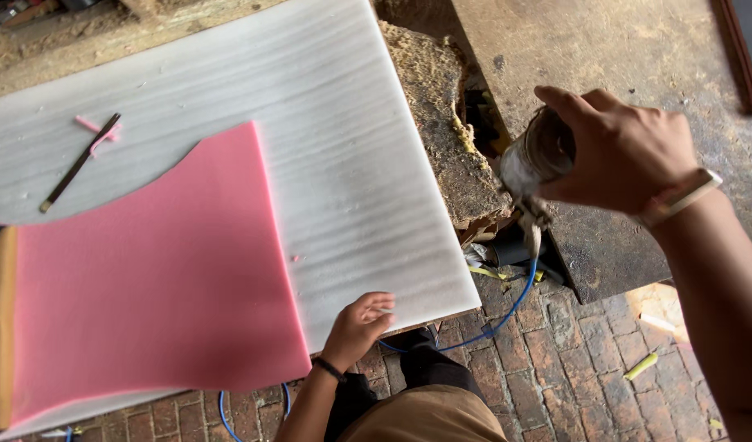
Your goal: The person handles a cut piece of pink foam, pours adhesive from a metal can into a cup, and uses a spray gun to apply glue onto the foam. They lay tan fabric and gray fabric over the glued foam, press the layers flat with their hands, spray more adhesive, and finally pick up a black fabric piece from the floor.
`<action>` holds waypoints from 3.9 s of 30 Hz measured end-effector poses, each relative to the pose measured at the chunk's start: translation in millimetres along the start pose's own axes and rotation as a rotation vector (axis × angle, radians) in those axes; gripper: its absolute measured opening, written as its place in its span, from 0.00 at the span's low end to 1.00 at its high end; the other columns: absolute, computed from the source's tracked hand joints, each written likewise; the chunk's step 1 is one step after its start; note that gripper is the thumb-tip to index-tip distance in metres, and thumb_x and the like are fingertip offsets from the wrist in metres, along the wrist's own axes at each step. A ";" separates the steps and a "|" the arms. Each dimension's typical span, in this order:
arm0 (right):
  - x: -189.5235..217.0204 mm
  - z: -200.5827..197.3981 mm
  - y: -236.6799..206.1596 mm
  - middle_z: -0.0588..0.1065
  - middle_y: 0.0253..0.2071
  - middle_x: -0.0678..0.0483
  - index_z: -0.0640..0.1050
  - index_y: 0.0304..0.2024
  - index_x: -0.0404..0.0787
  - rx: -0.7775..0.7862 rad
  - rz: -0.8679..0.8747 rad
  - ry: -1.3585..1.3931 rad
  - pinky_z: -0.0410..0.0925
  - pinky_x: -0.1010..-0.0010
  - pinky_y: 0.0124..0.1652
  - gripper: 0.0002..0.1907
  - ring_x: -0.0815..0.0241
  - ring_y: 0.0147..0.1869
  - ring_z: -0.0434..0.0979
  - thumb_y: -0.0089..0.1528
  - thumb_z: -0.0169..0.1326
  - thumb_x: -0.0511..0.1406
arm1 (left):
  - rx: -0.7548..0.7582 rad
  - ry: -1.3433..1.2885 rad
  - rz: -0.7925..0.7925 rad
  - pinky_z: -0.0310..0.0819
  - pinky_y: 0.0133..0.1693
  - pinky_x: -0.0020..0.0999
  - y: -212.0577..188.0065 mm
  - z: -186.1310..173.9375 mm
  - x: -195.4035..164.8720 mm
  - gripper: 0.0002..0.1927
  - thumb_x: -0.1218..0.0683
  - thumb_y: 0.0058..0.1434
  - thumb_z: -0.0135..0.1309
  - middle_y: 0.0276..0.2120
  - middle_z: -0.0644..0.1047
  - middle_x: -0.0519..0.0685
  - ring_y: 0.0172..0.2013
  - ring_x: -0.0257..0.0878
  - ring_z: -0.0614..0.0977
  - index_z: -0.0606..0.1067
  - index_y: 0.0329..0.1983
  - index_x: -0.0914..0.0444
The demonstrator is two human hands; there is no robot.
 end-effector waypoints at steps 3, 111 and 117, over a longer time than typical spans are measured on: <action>54.2 -52.5 -30.4 0.76 0.58 0.55 0.56 0.78 0.62 0.140 -0.003 -0.015 0.79 0.66 0.36 0.67 0.54 0.46 0.84 0.41 0.67 0.66 | 0.179 0.079 0.106 0.75 0.59 0.43 -4.5 23.2 -20.3 0.32 0.43 0.60 0.60 0.59 0.77 0.54 0.58 0.47 0.80 0.71 0.64 0.60; 394.4 91.6 -47.6 0.78 0.32 0.50 0.79 0.48 0.29 0.198 0.199 1.655 0.73 0.69 0.29 0.12 0.62 0.29 0.77 0.63 0.58 0.28 | -0.518 -0.573 -0.150 0.73 0.42 0.29 -255.3 -231.7 210.3 0.22 0.48 0.62 0.58 0.48 0.83 0.44 0.42 0.33 0.82 0.76 0.58 0.60; 404.8 112.6 -138.7 0.79 0.34 0.50 0.79 0.51 0.29 0.397 0.224 1.514 0.74 0.68 0.31 0.15 0.61 0.30 0.78 0.62 0.58 0.28 | -0.485 -0.535 -0.133 0.75 0.41 0.27 -262.3 -237.7 227.8 0.18 0.50 0.65 0.56 0.42 0.82 0.45 0.41 0.32 0.82 0.76 0.57 0.60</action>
Point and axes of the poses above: each hand's wrist, its own y-axis towards the middle knuckle, its own z-axis out of the palm, x = y × z, the point moved 6 cm from there along y, towards the middle knuckle
